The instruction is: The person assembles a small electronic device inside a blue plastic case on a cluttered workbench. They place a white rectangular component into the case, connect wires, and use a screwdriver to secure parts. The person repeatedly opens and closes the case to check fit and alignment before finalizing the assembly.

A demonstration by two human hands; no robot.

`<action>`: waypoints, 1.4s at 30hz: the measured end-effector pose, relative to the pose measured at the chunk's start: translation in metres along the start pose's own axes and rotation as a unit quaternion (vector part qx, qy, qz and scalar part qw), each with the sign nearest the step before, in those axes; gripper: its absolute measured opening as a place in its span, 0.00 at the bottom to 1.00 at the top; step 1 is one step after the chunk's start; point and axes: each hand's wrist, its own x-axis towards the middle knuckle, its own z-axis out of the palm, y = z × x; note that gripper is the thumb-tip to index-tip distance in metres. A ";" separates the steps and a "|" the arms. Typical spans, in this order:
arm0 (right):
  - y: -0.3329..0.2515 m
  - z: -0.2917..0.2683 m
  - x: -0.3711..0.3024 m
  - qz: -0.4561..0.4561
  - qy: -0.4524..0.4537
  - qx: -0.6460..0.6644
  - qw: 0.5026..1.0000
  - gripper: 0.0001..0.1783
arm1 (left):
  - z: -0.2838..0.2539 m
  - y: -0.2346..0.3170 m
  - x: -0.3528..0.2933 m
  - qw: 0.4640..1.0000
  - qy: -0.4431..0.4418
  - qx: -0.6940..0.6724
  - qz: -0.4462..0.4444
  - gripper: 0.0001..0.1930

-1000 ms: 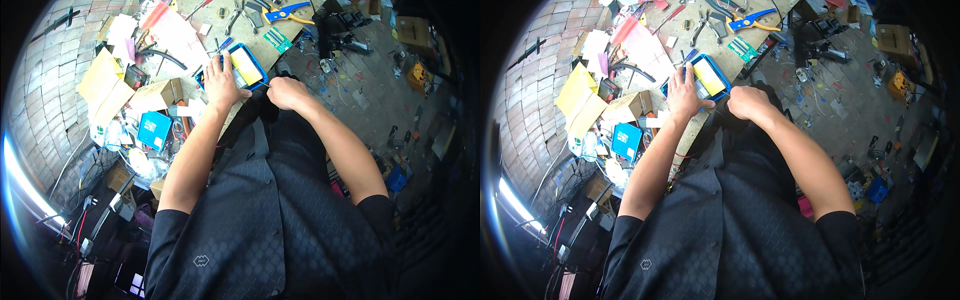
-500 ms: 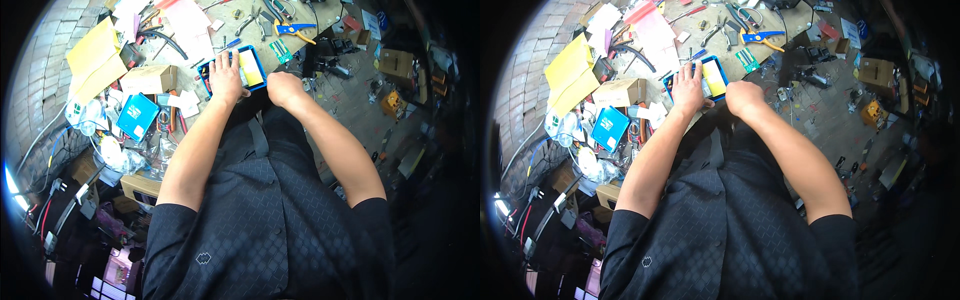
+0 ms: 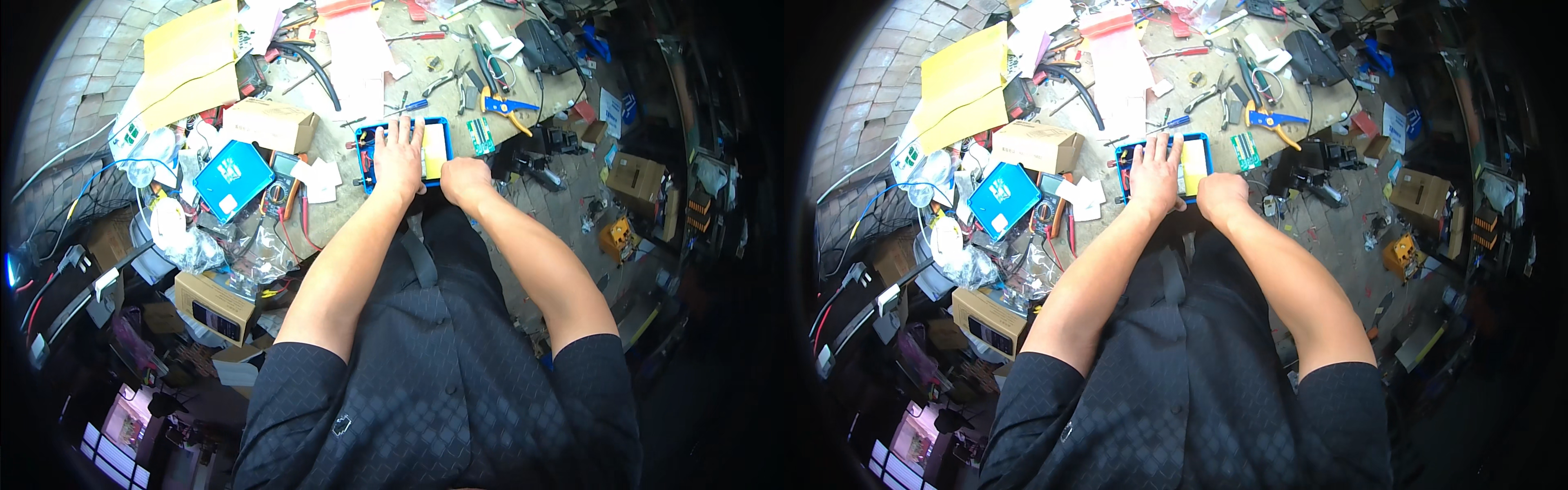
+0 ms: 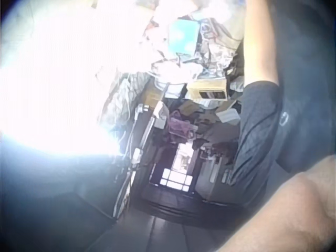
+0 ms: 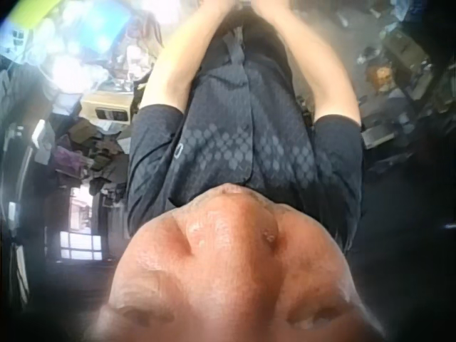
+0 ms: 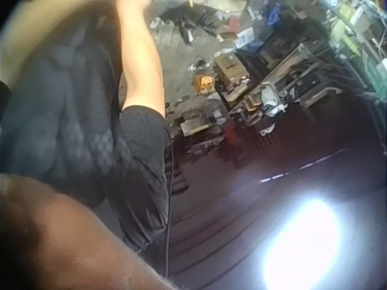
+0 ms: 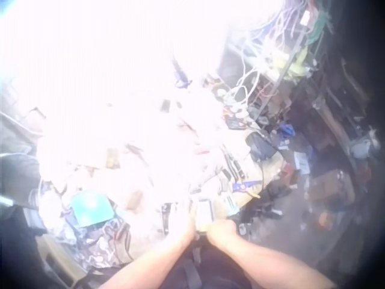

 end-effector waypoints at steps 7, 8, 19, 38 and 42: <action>0.018 -0.002 0.001 -0.065 -0.016 -0.013 0.998 0.16 | -0.012 0.001 -0.002 1.000 -0.020 -0.002 -0.005 0.76; 0.019 -0.003 0.001 -0.069 -0.016 -0.009 0.997 0.16 | -0.014 0.001 -0.002 1.000 -0.024 -0.001 -0.011 0.76; 0.013 -0.034 -0.007 -0.185 -0.044 -0.179 0.965 0.15 | 0.007 0.004 -0.004 0.997 0.048 -0.039 -0.041 0.74; 0.097 -0.149 0.308 -0.393 0.307 0.064 0.864 0.20 | 0.072 0.027 0.038 0.980 0.089 -0.096 -0.153 0.32; 0.089 -0.160 0.302 -0.289 0.357 -0.061 0.886 0.20 | 0.071 0.025 0.036 0.981 0.085 -0.076 -0.159 0.32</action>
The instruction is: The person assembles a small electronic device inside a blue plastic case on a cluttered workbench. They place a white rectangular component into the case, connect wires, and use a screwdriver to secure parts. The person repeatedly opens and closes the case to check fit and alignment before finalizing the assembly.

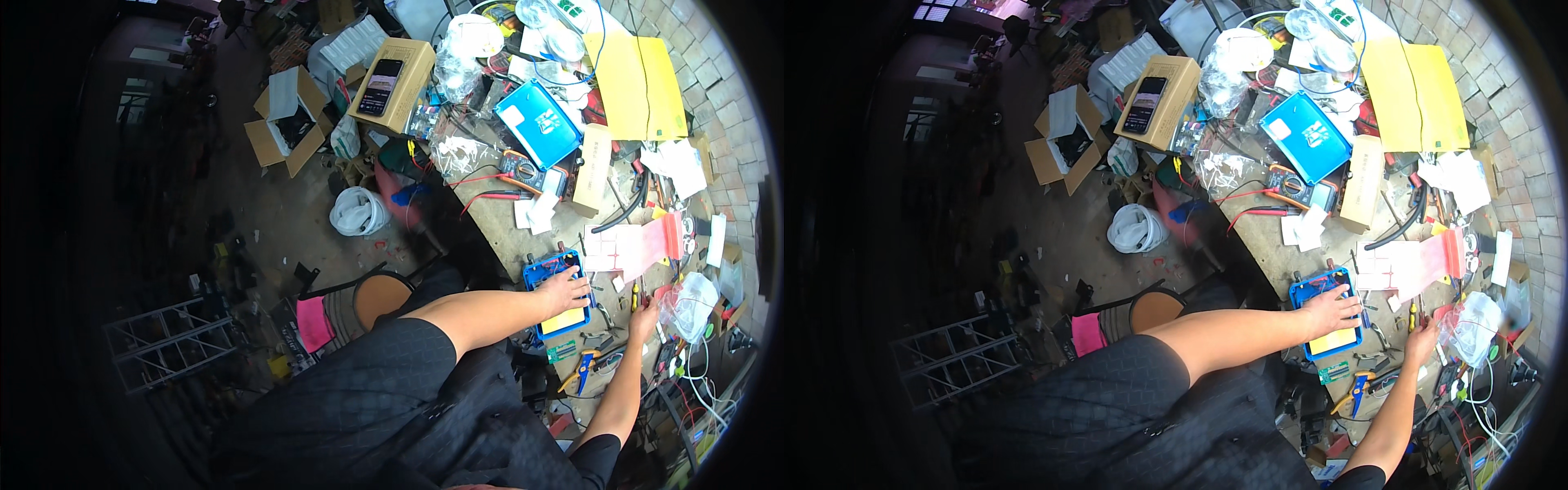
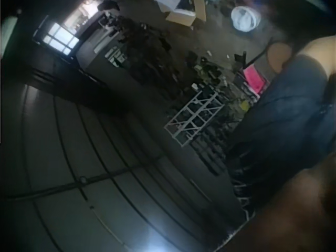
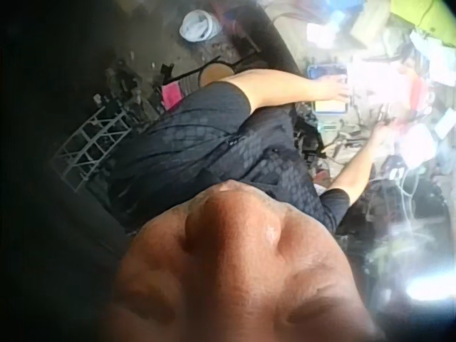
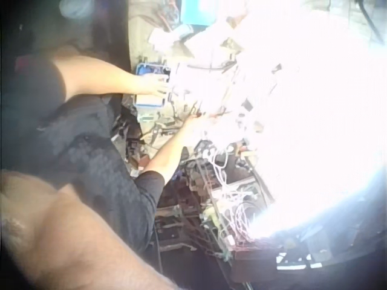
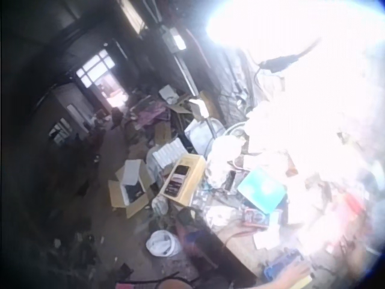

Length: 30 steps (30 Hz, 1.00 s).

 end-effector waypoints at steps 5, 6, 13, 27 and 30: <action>-0.001 -0.016 0.014 -0.011 -0.056 -0.105 0.993 0.21 | 0.000 0.001 -0.007 1.000 0.014 -0.008 -0.009 0.33; 0.000 -0.012 0.014 -0.029 -0.057 -0.097 0.993 0.22 | 0.002 0.001 -0.009 1.000 0.019 -0.010 -0.012 0.32; 0.010 -0.023 -0.009 0.082 -0.056 -0.033 0.995 0.28 | 0.039 -0.003 0.001 0.986 0.152 -0.066 -0.013 0.26; -0.085 -0.114 -0.241 0.141 0.069 0.444 0.882 0.16 | -0.074 -0.015 -0.028 0.996 -0.064 0.001 0.056 0.78; -0.102 -0.113 -0.275 0.157 0.036 0.418 0.894 0.16 | -0.072 -0.016 -0.030 0.997 -0.049 -0.004 0.057 0.75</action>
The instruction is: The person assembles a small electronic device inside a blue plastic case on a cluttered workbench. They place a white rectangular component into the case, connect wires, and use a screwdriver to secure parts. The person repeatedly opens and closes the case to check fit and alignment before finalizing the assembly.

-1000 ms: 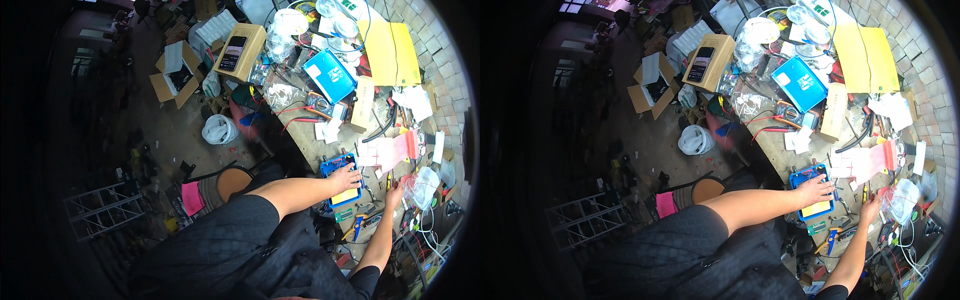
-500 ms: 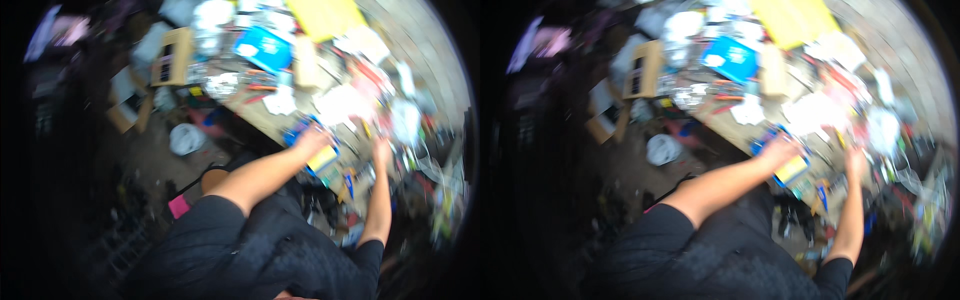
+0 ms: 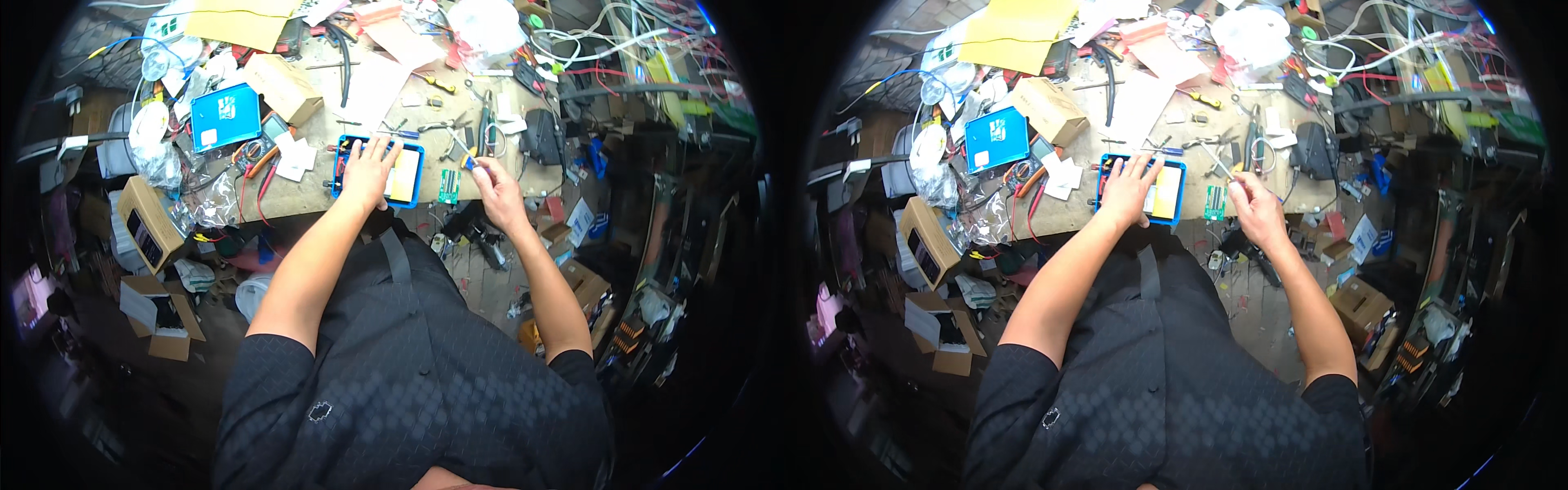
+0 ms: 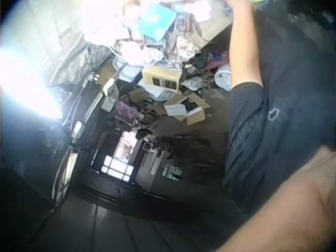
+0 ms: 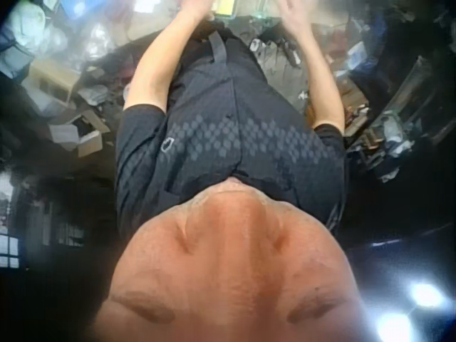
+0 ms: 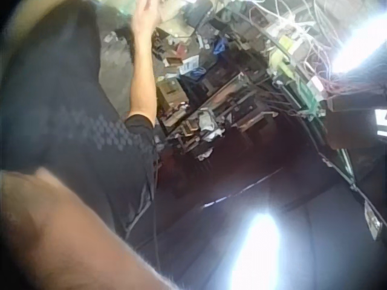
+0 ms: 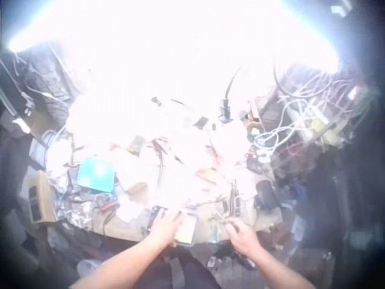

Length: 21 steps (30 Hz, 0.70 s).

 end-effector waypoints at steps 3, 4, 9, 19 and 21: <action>-0.038 0.001 -0.034 0.005 -0.035 -0.144 0.989 0.17 | 0.002 -0.001 -0.002 0.999 0.008 -0.040 0.000 0.75; -0.048 0.002 -0.043 0.027 -0.062 -0.194 0.979 0.18 | 0.001 -0.001 -0.002 0.999 0.005 -0.046 -0.002 0.75; -0.047 0.025 -0.069 0.019 -0.145 -0.297 0.944 0.14 | -0.005 0.004 -0.002 0.999 0.005 -0.040 0.008 0.74; -0.082 0.061 -0.051 0.045 -0.197 -0.410 0.889 0.14 | 0.008 -0.004 -0.006 0.998 0.035 -0.048 0.012 0.74; -0.098 0.072 -0.041 0.059 -0.236 -0.458 0.855 0.13 | 0.007 -0.006 -0.006 0.999 0.023 -0.042 0.009 0.75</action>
